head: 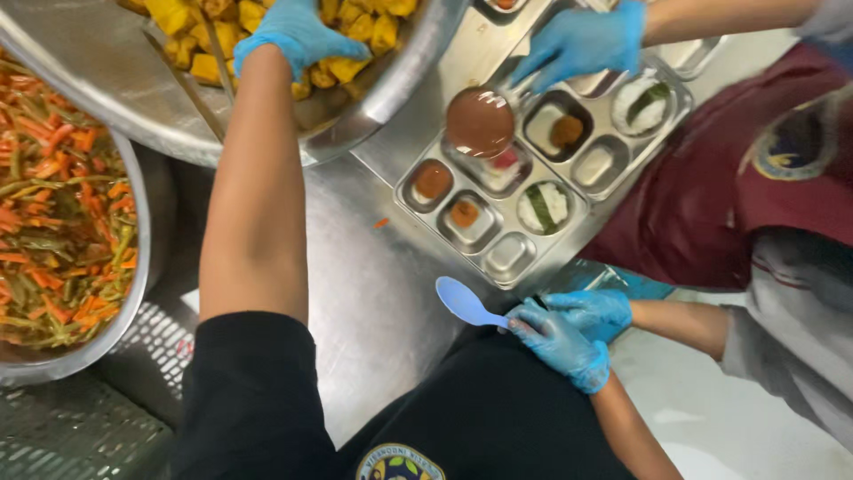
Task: The person scoops vegetable stir-fry and fried tofu from large basins with a blue serving spoon into compartmentalized stainless steel trays, and places pieces of food and wrapped watermelon into tray compartments, filling trays one after another on the counter.
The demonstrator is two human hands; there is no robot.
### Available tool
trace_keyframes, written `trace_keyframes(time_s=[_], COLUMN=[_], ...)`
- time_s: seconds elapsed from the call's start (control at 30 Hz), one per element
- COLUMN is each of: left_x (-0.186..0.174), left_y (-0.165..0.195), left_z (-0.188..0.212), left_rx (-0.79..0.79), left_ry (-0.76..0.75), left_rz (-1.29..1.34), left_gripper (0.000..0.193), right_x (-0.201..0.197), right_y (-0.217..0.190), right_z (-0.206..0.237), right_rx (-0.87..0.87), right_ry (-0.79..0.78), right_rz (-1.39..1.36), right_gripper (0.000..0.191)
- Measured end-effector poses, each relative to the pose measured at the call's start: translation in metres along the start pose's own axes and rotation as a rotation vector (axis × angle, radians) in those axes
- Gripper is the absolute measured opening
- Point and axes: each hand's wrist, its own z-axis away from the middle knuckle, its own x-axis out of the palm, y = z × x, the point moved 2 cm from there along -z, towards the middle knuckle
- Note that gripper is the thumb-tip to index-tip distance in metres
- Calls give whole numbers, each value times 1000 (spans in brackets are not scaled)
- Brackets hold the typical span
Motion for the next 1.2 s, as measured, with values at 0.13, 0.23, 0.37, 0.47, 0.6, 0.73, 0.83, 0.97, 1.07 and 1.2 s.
trace_keyframes(time_s=[0.13, 0.23, 0.37, 0.47, 0.6, 0.73, 0.83, 0.97, 1.07, 1.2], left_x=[5, 9, 20, 29, 15, -6, -10, -29, -44, 18], left_y=[-3, -5, -3, 1, -1, -24, -21, 13, 46, 96], left_z=[6, 8, -2, -10, -8, 6, 15, 44, 103, 200], left_rx=[-10, 32, -40, -158, 58, -299, -317, -174, 57, 304], left_ry=[-37, -73, 13, 58, 63, -62, -120, 203, 375, 261], left_rz=[16, 4, -30, -63, 86, 501, 617, 792, 1064, 862], left_gripper=[102, 107, 102, 97, 84, 47, 40, 27, 19, 23], right_x=[3, 3, 1, -2, -6, -13, -15, -16, -17, -20], right_y=[3, 3, -2, -7, -9, -5, -3, -8, -12, -7], right_z=[-12, -18, -29, -32, -28, -20, -16, -15, -14, -8], right_rx=[-32, -27, -28, -39, -68, -21, 14, -64, -217, -98], right_ry=[-11, -61, -79, -57, -38, 15, 33, 48, 61, 53], right_rz=[103, 96, 81, 115, 78, -15, -61, 46, 124, 119], right_gripper=[25, 26, 27, 27, 28, 29, 29, 29, 30, 29])
